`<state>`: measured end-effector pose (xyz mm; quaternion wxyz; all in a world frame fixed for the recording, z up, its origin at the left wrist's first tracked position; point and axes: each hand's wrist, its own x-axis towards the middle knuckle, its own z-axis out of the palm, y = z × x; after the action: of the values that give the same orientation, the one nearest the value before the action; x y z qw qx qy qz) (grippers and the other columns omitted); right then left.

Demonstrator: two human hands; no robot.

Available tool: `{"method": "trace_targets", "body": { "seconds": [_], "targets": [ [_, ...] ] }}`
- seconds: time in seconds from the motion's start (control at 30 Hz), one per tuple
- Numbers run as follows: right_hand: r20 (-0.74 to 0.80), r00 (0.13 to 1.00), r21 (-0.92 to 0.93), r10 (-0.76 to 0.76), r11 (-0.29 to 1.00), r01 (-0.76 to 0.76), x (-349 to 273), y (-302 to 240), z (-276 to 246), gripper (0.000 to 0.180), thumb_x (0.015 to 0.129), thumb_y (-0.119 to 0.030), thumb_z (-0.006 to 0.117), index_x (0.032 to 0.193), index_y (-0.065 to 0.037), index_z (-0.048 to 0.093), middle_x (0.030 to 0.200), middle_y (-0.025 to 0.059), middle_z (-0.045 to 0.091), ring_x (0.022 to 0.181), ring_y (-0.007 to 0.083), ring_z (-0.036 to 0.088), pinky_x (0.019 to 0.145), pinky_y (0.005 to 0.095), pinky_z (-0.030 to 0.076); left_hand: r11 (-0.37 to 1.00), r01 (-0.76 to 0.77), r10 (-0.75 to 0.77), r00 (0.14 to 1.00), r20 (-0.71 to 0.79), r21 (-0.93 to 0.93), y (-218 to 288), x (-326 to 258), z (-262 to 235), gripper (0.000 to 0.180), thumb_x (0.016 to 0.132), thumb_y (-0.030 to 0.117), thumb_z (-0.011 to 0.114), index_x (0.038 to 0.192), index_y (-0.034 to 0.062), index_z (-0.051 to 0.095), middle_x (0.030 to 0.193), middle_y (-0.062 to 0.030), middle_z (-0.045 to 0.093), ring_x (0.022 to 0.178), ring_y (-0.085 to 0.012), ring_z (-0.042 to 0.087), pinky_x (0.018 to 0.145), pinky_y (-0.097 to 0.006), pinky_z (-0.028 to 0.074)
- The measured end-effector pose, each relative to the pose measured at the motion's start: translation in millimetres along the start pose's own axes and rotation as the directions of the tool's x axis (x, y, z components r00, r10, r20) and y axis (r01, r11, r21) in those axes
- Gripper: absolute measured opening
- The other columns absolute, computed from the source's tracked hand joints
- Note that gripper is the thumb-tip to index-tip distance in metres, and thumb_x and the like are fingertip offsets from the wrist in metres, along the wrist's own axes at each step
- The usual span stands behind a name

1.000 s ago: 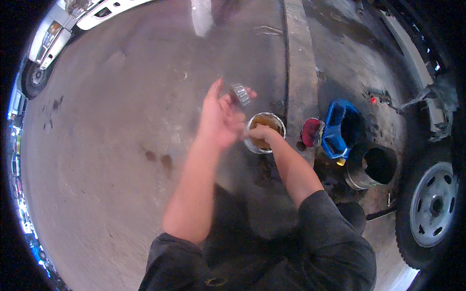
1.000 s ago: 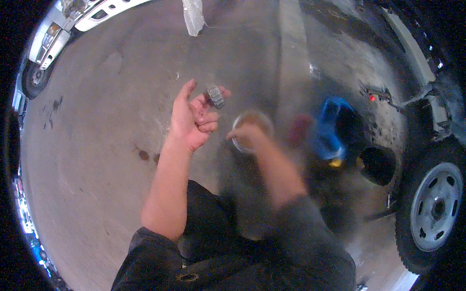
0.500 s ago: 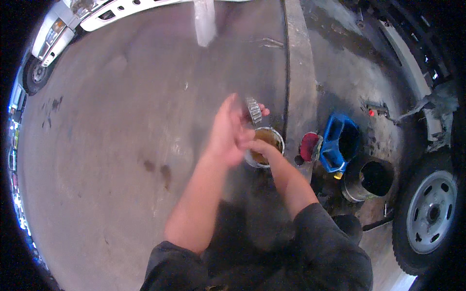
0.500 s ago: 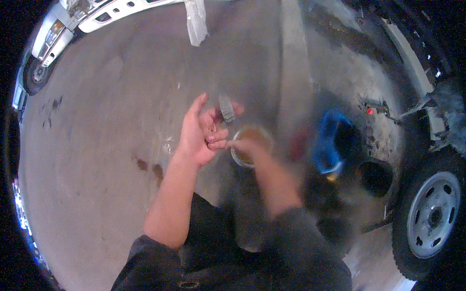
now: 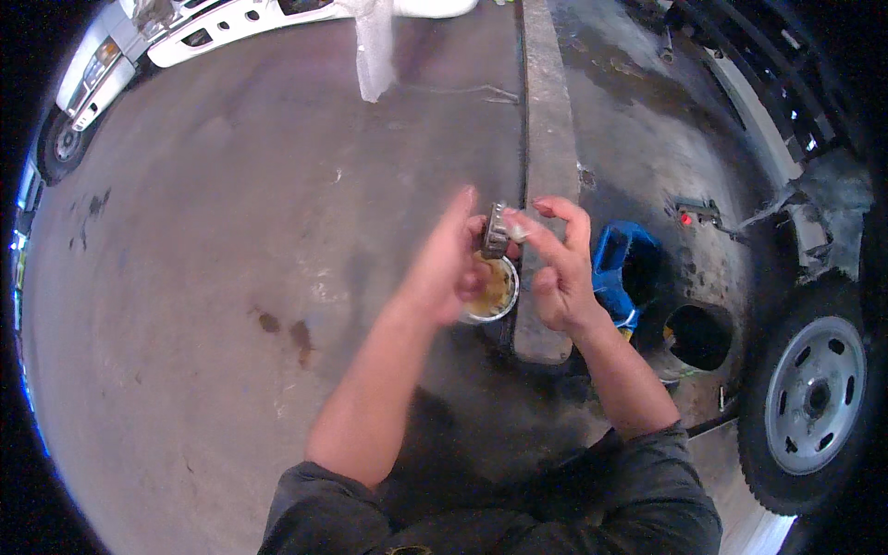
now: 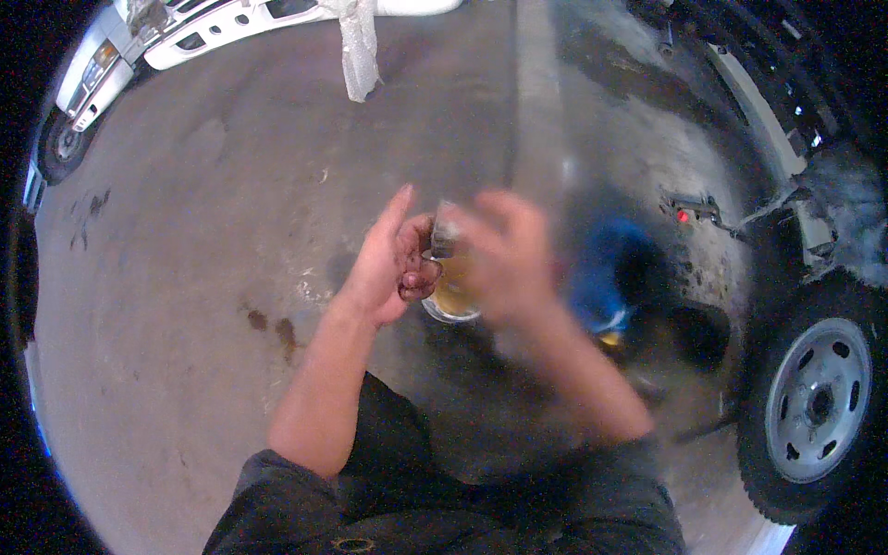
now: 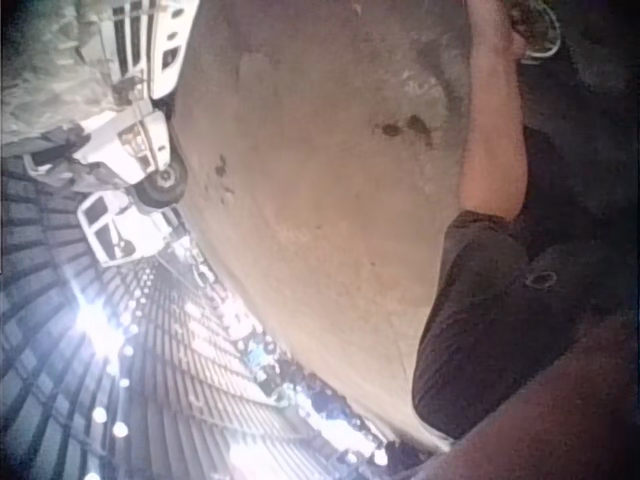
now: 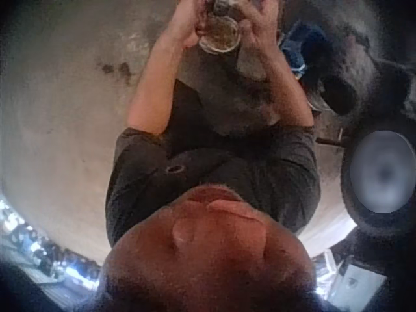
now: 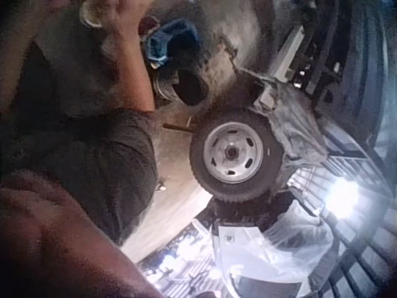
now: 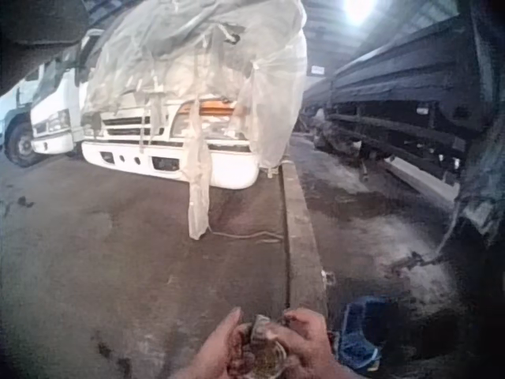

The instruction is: The person scoops grease from a container and spreads it by hand into a wheel bearing. They then move to a vehicle wheel and apply the grease to the hub area around the lug nuts.

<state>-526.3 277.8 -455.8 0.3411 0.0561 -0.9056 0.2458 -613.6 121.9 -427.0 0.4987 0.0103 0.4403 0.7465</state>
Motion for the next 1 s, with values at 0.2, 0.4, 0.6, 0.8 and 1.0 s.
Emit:
{"method": "trace_targets", "body": {
  "seconds": [0.2,0.4,0.6,0.8,1.0],
  "targets": [
    [0.07,0.993,-0.42,-0.091,0.901,0.112,1,-7,-26,0.063,0.094,-0.06,0.03,0.123,-0.014,0.062,0.125,0.0207,0.048,0.114,0.0385,0.046,0.101,0.0507,0.031,0.998,-0.054,0.051,0.994,0.097,0.021,-14,-6,15,0.058,0.094,0.065,0.035,0.093,0.0129,0.06,0.07,0.0012,0.056,0.041,-0.0039,0.031,0.036,-0.02,0.02],
    [0.021,0.999,-0.394,0.047,0.918,-0.035,7,-18,-47,0.065,0.094,-0.061,0.028,0.124,-0.013,0.062,0.127,0.0205,0.048,0.115,0.0395,0.046,0.102,0.0528,0.03,0.993,-0.12,0.12,0.987,0.107,0.0,-18,-12,24,0.058,0.094,0.066,0.034,0.091,0.0135,0.059,0.069,0.0025,0.055,0.04,-0.0037,0.028,0.036,-0.021,0.019],
    [0.152,0.941,-0.433,-0.301,0.836,0.337,2,-31,-64,0.063,0.093,-0.06,0.029,0.125,-0.016,0.061,0.133,0.0212,0.043,0.12,0.0403,0.044,0.106,0.0566,0.025,0.983,-0.162,0.158,0.986,0.046,0.085,-14,-23,33,0.059,0.094,0.066,0.033,0.09,0.0137,0.06,0.071,0.0041,0.056,0.042,-0.0029,0.03,0.038,-0.02,0.019],
    [-0.029,0.996,-0.29,0.084,0.953,-0.089,-2,-21,-54,0.084,0.089,-0.073,0.015,0.133,-0.013,0.054,0.141,0.0209,0.034,0.13,0.0377,0.034,0.111,0.0531,0.021,0.979,-0.168,0.152,0.98,0.132,0.118,-14,-24,29,0.063,0.095,0.064,0.03,0.107,0.0097,0.058,0.077,0.0021,0.056,0.047,-0.0043,0.03,0.042,-0.02,0.022],
    [0.2,0.97,0.404,0.135,0.891,-0.207,0,-27,-35,0.096,0.087,-0.075,0.0,0.146,-0.007,0.034,0.153,0.0196,0.015,0.14,0.0336,0.02,0.115,0.0457,0.014,0.982,-0.16,0.133,0.962,0.238,0.098,-13,-24,25,0.066,0.095,0.065,0.027,0.104,0.0072,0.057,0.078,0.0003,0.055,0.046,-0.0057,0.029,0.041,-0.02,0.022]
  ]
}}
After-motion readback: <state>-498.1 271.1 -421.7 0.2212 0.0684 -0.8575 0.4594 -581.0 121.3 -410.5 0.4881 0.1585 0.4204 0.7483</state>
